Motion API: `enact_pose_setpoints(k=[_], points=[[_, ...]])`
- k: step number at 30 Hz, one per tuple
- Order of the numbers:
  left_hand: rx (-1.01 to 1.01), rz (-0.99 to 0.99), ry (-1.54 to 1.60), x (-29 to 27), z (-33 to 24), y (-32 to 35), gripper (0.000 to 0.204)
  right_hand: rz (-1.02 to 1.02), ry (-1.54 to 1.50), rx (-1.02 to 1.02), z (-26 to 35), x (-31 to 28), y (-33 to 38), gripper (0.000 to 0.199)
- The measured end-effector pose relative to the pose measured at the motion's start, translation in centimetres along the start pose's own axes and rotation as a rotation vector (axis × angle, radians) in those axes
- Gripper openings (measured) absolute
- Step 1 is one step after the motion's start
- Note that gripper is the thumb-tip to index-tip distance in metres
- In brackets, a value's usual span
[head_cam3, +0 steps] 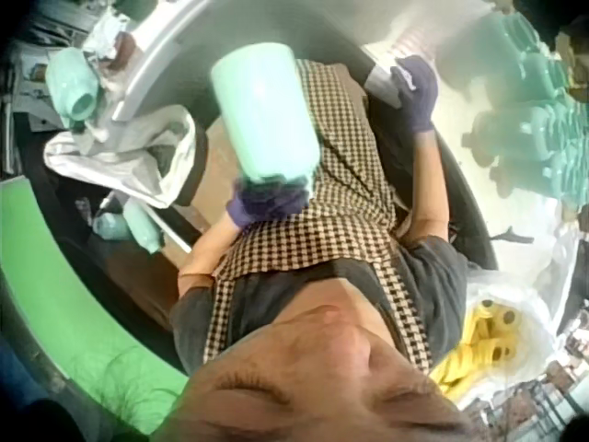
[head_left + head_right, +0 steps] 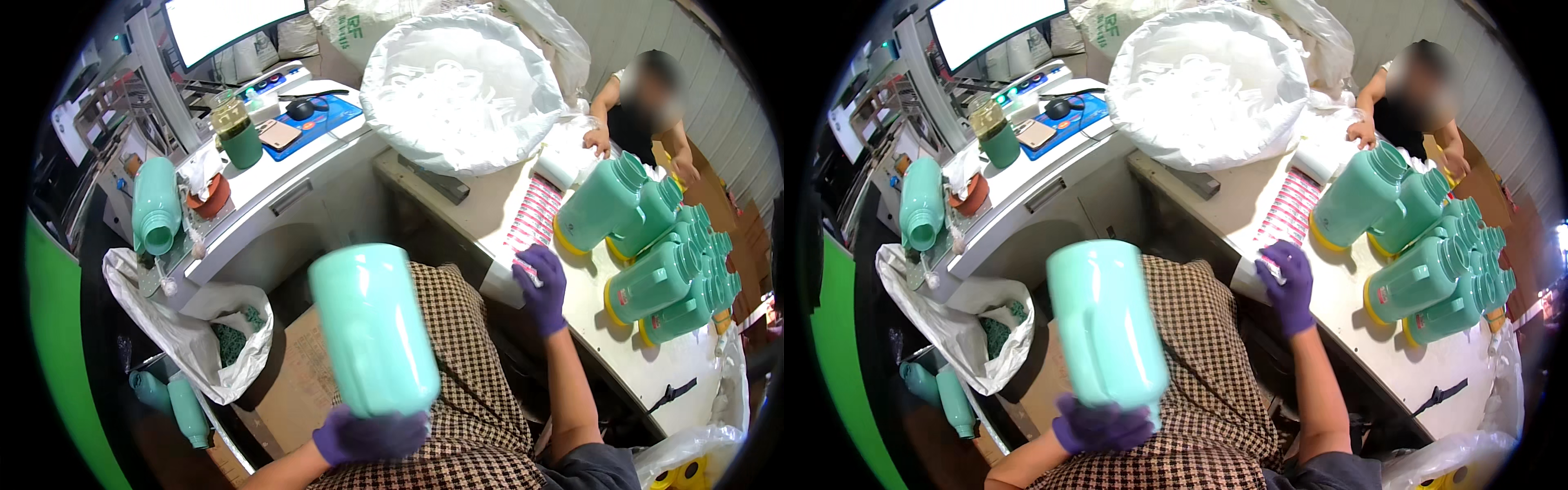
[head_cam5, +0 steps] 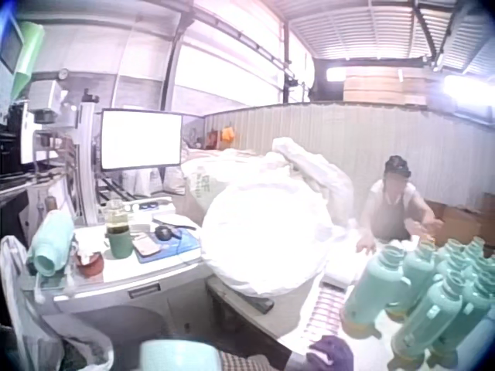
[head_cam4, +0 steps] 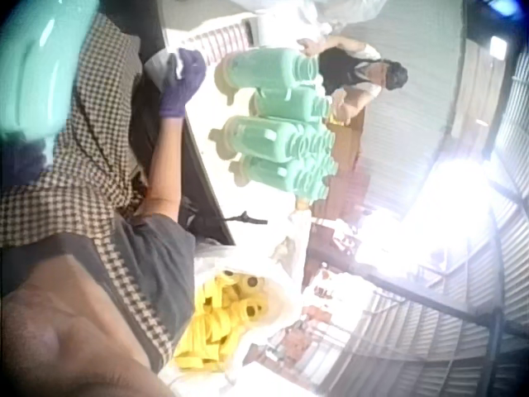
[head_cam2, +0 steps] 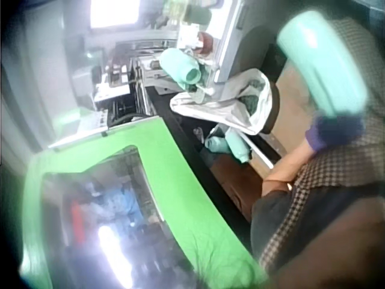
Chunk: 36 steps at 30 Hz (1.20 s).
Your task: The person sits on the floor and assembles teal plastic containers by inserting green rings into the necks and screwing on yellow lids. They handle the containers one at a time, placing finished units on a nearby table.
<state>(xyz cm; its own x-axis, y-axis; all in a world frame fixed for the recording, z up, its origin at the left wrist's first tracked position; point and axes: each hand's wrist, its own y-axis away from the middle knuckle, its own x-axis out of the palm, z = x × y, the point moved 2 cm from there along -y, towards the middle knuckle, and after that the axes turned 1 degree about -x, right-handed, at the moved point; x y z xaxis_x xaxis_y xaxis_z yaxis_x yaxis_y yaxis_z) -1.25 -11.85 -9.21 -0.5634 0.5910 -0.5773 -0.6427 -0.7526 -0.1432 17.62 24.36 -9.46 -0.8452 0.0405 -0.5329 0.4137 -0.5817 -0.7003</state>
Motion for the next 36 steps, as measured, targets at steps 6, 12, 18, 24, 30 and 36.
enact_pose_setpoints(k=[6, 12, 18, 24, 30, 36], points=[[-0.251, -0.214, 0.323, 2.4, -3.2, -3.2, 0.027, 0.171, 0.137, 0.152, -8.8, 1.9, 1.4, 0.019], [-0.193, -0.117, 0.227, 1.8, -2.1, -3.2, 0.034, 0.122, -0.010, 0.160, -7.7, 1.3, 1.5, 0.014], [-0.086, -0.088, -0.036, 3.4, -4.5, -1.6, 0.039, 0.375, -0.417, 0.137, 10.2, -0.9, -2.9, 0.007], [0.073, -0.056, 0.001, 2.5, -3.1, -2.9, 0.060, 0.644, -0.641, 0.381, 14.2, 1.6, -4.6, 0.018], [-0.100, -0.100, 0.341, 2.2, -3.4, -2.8, 0.061, 0.661, -0.480, 0.289, 15.2, 3.1, -4.4, 0.022], [-0.710, -0.249, 1.015, -1.9, 1.9, 1.4, 0.070, 0.195, -0.699, 0.318, 14.7, 7.4, -5.6, 0.041]])
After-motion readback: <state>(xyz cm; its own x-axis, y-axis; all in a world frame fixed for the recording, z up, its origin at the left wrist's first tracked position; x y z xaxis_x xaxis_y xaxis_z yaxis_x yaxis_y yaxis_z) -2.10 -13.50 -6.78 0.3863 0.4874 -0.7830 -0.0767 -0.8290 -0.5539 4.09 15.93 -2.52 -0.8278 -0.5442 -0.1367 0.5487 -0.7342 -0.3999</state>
